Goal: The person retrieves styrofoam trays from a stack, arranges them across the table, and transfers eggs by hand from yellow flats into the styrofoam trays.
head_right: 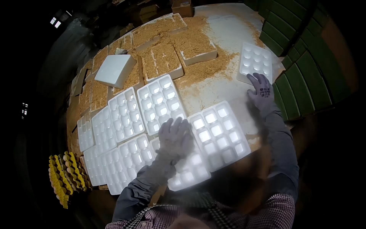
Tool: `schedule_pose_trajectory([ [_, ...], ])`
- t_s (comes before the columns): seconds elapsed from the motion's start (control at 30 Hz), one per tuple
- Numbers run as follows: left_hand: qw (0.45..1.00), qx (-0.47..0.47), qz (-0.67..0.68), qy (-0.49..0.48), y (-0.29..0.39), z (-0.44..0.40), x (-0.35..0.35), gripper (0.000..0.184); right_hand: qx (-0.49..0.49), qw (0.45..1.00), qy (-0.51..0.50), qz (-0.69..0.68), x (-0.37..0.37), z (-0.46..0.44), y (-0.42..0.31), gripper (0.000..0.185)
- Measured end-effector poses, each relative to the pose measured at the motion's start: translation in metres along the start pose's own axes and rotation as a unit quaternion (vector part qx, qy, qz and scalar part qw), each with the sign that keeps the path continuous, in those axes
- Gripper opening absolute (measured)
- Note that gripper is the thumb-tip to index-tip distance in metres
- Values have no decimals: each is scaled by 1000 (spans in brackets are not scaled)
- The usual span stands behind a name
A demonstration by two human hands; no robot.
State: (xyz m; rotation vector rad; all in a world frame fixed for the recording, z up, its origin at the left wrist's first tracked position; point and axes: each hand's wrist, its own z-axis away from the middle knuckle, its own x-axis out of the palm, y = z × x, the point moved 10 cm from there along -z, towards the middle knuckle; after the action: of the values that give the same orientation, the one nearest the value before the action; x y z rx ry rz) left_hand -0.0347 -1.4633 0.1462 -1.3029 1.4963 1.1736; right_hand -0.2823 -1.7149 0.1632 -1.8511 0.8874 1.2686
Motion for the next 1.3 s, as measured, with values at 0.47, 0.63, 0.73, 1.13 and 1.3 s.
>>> schedule_pose_trajectory([
  [0.47,891,276,131,-337,130,95,65,52,-83,967,-103,-216,-44,14,-49,56],
  [0.63,937,271,188,-114,124,98,67,39,-247,939,-120,-207,-30,-24,-156,50],
  [0.73,945,245,215,24,130,106,81,30,-265,948,-62,-166,12,-44,-181,45],
  [1.13,959,236,110,-114,152,108,128,38,-36,973,-130,-185,68,-31,-181,72],
  [1.3,944,168,277,-62,153,113,145,58,-78,969,-144,-184,103,-7,-193,58],
])
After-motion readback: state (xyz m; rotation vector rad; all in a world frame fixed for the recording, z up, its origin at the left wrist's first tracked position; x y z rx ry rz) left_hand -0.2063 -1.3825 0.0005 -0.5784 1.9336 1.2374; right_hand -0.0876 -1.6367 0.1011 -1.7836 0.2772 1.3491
